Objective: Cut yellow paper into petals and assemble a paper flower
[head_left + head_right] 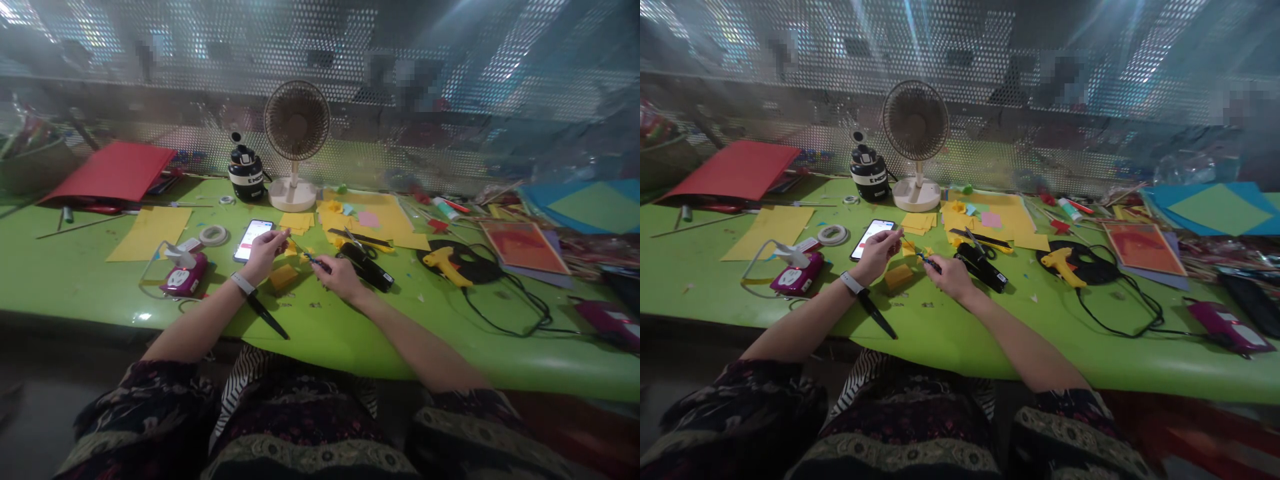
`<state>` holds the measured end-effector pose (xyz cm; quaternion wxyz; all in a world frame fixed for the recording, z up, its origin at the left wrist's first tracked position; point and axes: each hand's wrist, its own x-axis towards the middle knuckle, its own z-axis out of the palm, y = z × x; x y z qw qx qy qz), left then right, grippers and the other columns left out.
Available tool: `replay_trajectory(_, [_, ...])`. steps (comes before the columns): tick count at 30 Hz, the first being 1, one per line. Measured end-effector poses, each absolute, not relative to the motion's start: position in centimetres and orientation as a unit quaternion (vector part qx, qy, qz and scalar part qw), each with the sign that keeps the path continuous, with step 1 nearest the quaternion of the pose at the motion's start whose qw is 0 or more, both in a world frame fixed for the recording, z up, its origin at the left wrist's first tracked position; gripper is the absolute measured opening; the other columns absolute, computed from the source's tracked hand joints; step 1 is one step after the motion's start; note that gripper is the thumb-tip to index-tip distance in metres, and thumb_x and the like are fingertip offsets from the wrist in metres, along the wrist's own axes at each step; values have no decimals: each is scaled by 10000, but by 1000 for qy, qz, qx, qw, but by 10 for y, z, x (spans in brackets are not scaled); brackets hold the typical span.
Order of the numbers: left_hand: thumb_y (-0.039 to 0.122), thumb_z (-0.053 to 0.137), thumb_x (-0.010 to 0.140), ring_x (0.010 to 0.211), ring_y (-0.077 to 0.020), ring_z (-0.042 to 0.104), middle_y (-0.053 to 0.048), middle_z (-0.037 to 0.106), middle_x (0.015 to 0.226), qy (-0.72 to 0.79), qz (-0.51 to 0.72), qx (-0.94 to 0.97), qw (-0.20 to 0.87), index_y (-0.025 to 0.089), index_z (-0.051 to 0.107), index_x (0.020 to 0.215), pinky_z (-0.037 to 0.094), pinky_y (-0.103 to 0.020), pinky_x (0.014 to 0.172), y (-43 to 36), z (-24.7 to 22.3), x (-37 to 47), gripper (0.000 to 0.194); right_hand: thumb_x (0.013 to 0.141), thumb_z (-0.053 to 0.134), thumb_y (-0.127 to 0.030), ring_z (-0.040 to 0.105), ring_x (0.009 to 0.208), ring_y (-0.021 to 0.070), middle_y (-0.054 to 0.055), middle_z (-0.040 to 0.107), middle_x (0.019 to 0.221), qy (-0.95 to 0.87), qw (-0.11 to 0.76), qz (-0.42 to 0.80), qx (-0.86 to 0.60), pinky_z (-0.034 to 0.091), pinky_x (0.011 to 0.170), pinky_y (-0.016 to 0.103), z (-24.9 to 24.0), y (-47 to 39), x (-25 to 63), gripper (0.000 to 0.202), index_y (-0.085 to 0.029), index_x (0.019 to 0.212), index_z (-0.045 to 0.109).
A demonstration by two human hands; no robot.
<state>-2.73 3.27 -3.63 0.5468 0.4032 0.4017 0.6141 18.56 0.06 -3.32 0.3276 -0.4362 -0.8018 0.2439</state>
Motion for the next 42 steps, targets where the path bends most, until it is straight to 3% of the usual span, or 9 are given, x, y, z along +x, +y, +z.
replay_trajectory(4, [434, 853, 666, 541, -59, 520, 9, 611, 628, 401, 604, 405, 558, 140, 684, 726, 403, -204, 548, 32, -34, -30, 344, 908, 476, -412, 573, 516, 137, -4, 623, 682, -722, 394, 357, -443, 440, 500, 263, -29, 1, 185, 214, -207, 918, 538])
replay_trajectory(8, [451, 834, 690, 585, -77, 564, -16, 646, 674, 392, 538, 441, 602, 129, 710, 760, 444, -218, 588, 29, -35, -30, 352, 845, 470, -352, 387, 433, 93, -85, 407, 542, -617, 459, 470, -433, 340, 420, 220, -22, 1, 185, 127, -233, 809, 442])
replay_trajectory(11, [443, 817, 719, 596, -84, 575, -28, 664, 687, 375, 490, 473, 629, 127, 716, 752, 459, -225, 605, 26, -36, -28, 333, 791, 530, -335, 272, 421, 72, -103, 329, 533, -575, 454, 529, -427, 228, 387, 210, -15, 1, 184, 133, -225, 802, 456])
replay_trajectory(17, [443, 828, 705, 591, -90, 582, -27, 665, 686, 344, 416, 502, 675, 130, 715, 737, 475, -230, 596, 22, -36, -26, 334, 707, 721, -460, 233, 405, 49, -122, 319, 478, -558, 405, 594, -415, 176, 393, 214, -11, -1, 180, 330, -193, 831, 572])
replay_trajectory(26, [450, 805, 734, 580, -84, 580, -9, 647, 666, 349, 377, 527, 677, 136, 692, 707, 484, -225, 610, 22, -40, -22, 335, 600, 824, -402, 283, 385, 39, -121, 399, 463, -548, 365, 631, -409, 176, 397, 220, -23, 0, 176, 359, -185, 717, 562])
replay_trajectory(32, [576, 721, 771, 654, -121, 633, -50, 687, 726, 380, 396, 490, 678, 129, 732, 777, 519, -260, 661, 19, -37, -18, 447, 612, 810, -443, 263, 373, 41, -118, 390, 464, -503, 426, 616, -432, 166, 390, 225, -21, 0, 175, 377, -198, 743, 556])
replay_trajectory(37, [376, 854, 683, 679, -122, 651, -84, 744, 827, 345, 345, 543, 683, 132, 756, 847, 505, -233, 625, 14, -35, -14, 310, 636, 804, -460, 269, 392, 58, -112, 362, 448, -494, 485, 556, -460, 176, 391, 232, -23, 2, 177, 370, -205, 747, 560])
replay_trajectory(42, [339, 829, 718, 683, -136, 679, -90, 752, 818, 344, 357, 519, 697, 135, 737, 827, 537, -250, 622, 15, -38, -13, 249, 621, 803, -487, 285, 411, 65, -102, 366, 481, -488, 512, 531, -467, 206, 394, 236, -28, 5, 176, 393, -211, 741, 550])
